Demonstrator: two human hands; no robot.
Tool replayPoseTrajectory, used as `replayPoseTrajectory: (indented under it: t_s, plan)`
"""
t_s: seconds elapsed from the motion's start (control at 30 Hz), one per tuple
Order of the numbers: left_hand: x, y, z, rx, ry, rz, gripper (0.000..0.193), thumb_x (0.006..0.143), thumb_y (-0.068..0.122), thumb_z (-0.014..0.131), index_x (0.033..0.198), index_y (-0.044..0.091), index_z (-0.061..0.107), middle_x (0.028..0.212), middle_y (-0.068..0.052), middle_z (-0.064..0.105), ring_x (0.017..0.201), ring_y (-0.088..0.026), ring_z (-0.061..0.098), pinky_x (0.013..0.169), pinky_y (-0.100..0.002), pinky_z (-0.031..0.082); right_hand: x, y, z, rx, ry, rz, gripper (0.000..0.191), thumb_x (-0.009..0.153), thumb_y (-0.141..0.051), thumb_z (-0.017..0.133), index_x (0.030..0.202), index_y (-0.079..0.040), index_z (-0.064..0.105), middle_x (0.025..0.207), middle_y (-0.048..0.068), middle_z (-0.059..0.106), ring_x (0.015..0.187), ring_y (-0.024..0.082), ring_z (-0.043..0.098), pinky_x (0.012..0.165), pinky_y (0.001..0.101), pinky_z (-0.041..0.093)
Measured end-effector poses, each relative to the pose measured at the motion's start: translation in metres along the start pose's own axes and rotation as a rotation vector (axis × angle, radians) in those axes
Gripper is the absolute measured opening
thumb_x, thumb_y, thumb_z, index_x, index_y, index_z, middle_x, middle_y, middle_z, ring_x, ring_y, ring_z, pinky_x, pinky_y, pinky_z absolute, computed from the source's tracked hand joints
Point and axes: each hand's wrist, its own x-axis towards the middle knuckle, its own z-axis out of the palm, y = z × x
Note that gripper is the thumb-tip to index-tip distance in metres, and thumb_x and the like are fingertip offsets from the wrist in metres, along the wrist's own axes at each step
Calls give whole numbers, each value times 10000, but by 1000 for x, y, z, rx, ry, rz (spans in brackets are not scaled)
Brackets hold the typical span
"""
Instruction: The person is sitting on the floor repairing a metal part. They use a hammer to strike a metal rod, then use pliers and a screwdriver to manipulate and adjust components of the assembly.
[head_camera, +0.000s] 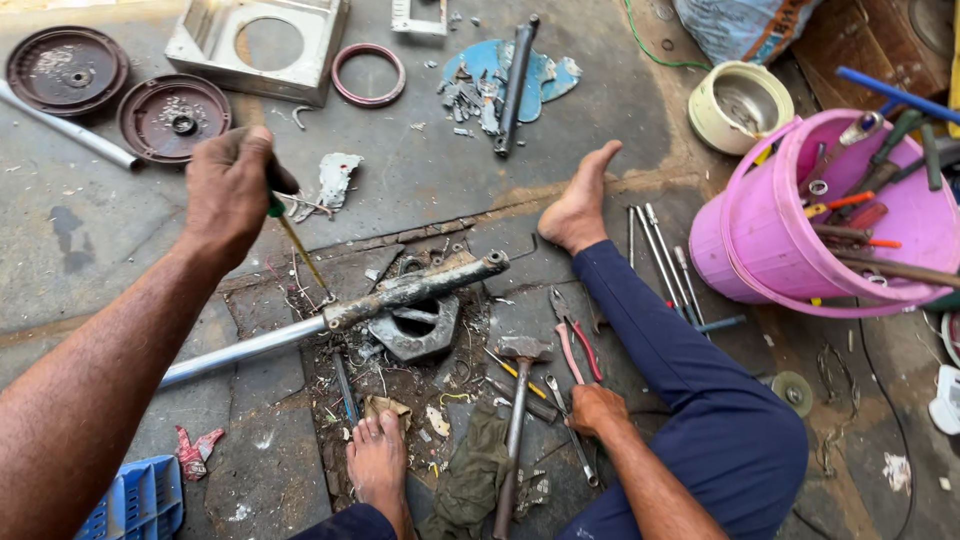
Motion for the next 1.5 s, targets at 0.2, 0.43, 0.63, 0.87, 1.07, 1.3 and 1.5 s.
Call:
replayPoseTrajectory:
  t_s: [0.2, 0.43, 0.63, 0.87, 1.07, 1.3, 1.5]
  plan:
    - [-1, 0, 0, 65, 49, 93, 539, 1161, 415, 491, 810, 28, 624, 709, -68, 682, 558, -90, 590, 476, -290, 483, 25, 15, 25, -21, -108, -89, 415, 871, -291, 783, 1167, -10, 704, 1271, 218, 680, 1194, 354, 664, 989, 450, 549]
    - [9, -7, 1, 89, 35, 80, 497, 1189, 365, 503, 840, 44, 652, 740, -68, 698, 551, -90, 560, 474, -290, 456, 41, 31, 45, 186, -100, 2, 376, 899, -344, 691, 1077, -13, 717, 1133, 241, 735, 1069, 386, 726, 911, 480, 579]
    - [16, -11, -2, 130, 92, 79, 497, 1149, 375, 505, 798, 55, 651, 732, -62, 709, 509, -108, 601, 451, -324, 496, 20, 17, 30, 198, 81, -4, 382, 834, -346, 774, 1073, -50, 741, 1160, 212, 717, 1116, 384, 691, 950, 472, 562]
    - [3, -15, -4, 146, 114, 261, 516, 1142, 398, 514, 797, 55, 685, 710, -72, 730, 613, -122, 655, 576, -324, 523, 4, 22, 8, 453, 189, 140, 401, 815, -342, 753, 1176, -169, 718, 1073, 172, 759, 1041, 343, 734, 955, 476, 562]
    - [-20, -17, 3, -33, 67, 243, 536, 1125, 421, 476, 769, 54, 636, 647, -56, 677, 583, -103, 648, 529, -288, 515, -31, 4, -37, 801, 670, -50, 244, 968, -227, 564, 1131, -47, 544, 878, 217, 757, 830, 370, 771, 775, 472, 585]
    - [-33, -12, -2, -50, 47, 247, 515, 1111, 425, 478, 785, 58, 632, 643, -44, 675, 573, -101, 620, 513, -284, 489, -33, -73, -121, 665, 819, -420, 251, 983, -240, 607, 1147, -63, 675, 870, 211, 705, 769, 358, 705, 723, 476, 535]
    - [-51, -7, 1, -127, 62, 327, 458, 1091, 417, 497, 844, 65, 655, 679, -37, 695, 621, -98, 668, 551, -285, 538, 33, -149, -144, 680, 685, -354, 346, 925, -238, 694, 1185, -17, 635, 883, 220, 701, 867, 386, 679, 791, 482, 516]
